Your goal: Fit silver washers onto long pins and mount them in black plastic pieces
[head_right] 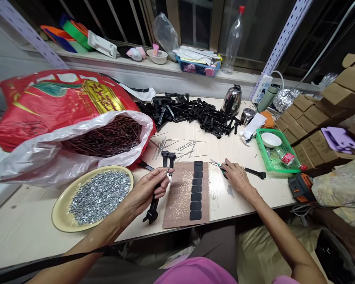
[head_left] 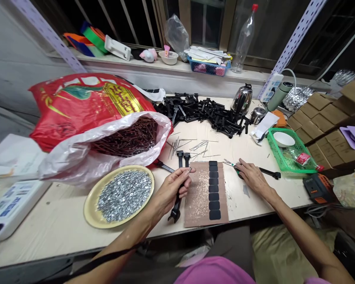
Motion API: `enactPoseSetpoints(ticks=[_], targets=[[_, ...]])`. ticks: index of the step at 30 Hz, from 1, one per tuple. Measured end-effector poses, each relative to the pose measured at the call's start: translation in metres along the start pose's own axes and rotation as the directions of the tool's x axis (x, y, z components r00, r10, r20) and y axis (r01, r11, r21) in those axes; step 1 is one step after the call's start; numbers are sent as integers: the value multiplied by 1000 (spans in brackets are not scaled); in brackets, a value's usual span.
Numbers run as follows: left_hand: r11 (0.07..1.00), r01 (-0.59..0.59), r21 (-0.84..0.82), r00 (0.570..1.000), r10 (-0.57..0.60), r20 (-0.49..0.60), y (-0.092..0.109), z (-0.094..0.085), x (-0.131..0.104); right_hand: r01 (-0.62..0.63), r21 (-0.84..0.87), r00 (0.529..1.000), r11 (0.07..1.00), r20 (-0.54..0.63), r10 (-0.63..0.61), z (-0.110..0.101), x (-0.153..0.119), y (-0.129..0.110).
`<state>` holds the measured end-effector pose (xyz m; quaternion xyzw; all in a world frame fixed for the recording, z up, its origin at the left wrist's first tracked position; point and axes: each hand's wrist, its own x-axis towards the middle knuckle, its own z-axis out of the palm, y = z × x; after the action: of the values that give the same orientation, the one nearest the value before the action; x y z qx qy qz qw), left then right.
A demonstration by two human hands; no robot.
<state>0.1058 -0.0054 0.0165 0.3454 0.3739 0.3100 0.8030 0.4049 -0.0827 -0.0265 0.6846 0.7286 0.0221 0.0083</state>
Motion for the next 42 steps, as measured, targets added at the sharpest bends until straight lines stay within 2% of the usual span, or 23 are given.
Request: enactPoseSetpoints(ticks=[3, 6, 11, 14, 16, 20, 26, 30, 34, 39, 42], targets=[[1000, 7, 11, 1000, -7, 3, -1, 2, 3, 24, -23, 997, 999, 72, -23, -11, 2, 0], [1000, 12, 6, 1000, -12, -7, -3, 1, 6, 11, -54, 995, 999, 98, -6, -14, 0, -2], [998, 54, -21, 998, -55, -10, -6, 0, 9, -9, -93, 1000, 996, 0, 9, -5, -7, -9], [996, 77, -41, 997, -77, 0, -9, 0, 10, -20, -52, 999, 998, -45, 18, 1, -9, -11], [994, 90, -58, 996, -90, 1, -10, -1, 11, -2, 17, 1000, 1000, -9, 3, 2, -10, -7], [990, 117, -82, 993, -116, 17, -12, -4, 11, 109, 133, 984, 985, 129, -126, -3, -12, 9], [994, 78, -81, 997, -76, 34, -18, -8, 12, 173, 35, 964, 984, 201, -176, -16, -13, 12], [993, 82, -85, 996, -79, 39, -18, -7, 11, 151, -10, 976, 988, 160, -148, -15, -14, 3], [991, 105, -84, 994, -102, 41, -18, -5, 9, 132, 62, 984, 989, 112, -138, -5, -18, 3], [992, 111, -62, 994, -110, 11, -22, -4, 8, 239, 197, 945, 951, 176, -275, -11, -27, 15], [990, 135, -48, 991, -135, 5, -24, -1, 7, 262, 140, 935, 955, 209, -287, -17, -28, 17]])
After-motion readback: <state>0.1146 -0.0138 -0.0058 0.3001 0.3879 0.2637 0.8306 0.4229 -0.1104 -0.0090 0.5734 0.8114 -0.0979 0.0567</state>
